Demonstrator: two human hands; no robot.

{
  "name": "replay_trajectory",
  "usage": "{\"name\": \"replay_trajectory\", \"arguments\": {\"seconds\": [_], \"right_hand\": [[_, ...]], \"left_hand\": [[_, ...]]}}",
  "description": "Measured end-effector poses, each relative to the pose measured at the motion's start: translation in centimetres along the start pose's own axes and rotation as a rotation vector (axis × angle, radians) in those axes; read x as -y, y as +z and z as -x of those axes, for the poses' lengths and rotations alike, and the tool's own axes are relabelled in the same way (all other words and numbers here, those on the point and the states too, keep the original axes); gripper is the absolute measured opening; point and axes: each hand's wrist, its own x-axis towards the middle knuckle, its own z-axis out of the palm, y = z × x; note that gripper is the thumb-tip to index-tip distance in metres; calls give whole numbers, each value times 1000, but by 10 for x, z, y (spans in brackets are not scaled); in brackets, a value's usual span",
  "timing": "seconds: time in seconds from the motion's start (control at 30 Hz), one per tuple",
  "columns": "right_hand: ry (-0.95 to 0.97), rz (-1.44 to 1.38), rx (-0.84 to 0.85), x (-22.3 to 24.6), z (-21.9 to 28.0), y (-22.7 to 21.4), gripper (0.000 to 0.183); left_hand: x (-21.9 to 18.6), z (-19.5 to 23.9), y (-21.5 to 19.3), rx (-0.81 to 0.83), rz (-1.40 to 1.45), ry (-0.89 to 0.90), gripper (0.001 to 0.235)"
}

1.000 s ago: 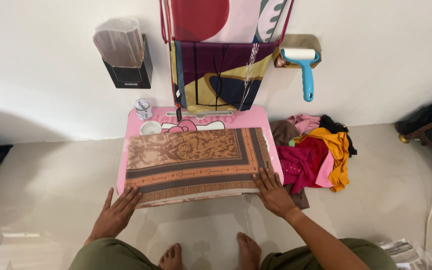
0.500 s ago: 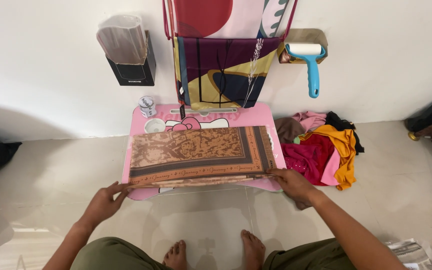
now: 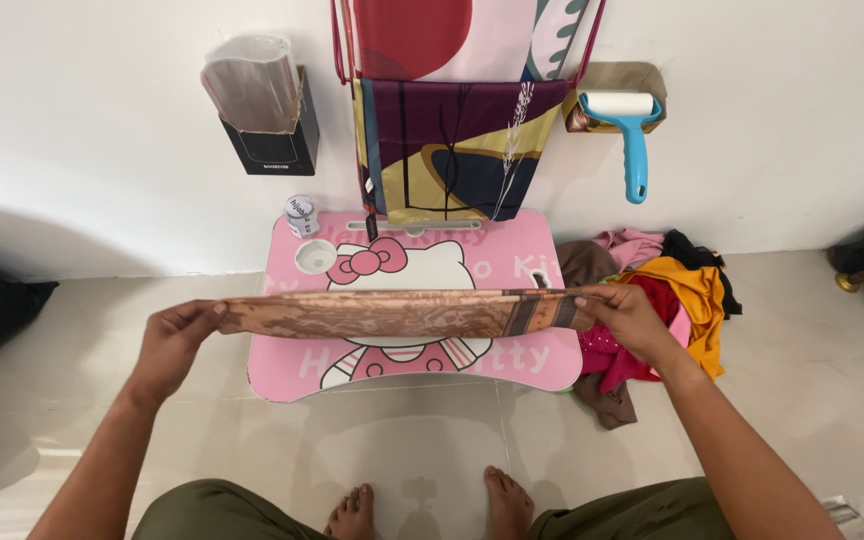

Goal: The person folds a patterned scarf on a pink Hello Kitty tray, using a lint roller to clean the fabric before and during the folding process. They then place the folded scarf into a clear plastic bag and seal it.

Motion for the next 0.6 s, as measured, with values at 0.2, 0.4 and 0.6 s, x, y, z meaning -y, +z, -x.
{"name": "replay_trajectory", "arguments": {"seconds": [0.2, 0.4, 0.6], "right_hand": [[-41, -303, 43, 23, -22, -38, 28], [-5, -326, -105, 62, -32, -26, 40], [-33, -158, -167, 81, -22, 3, 21]], "left_hand": [[-24, -36, -33, 78, 312, 26, 17], [-92, -43, 2, 24, 328, -128, 33], [-134, -14, 72, 81, 288, -152, 33]]}}
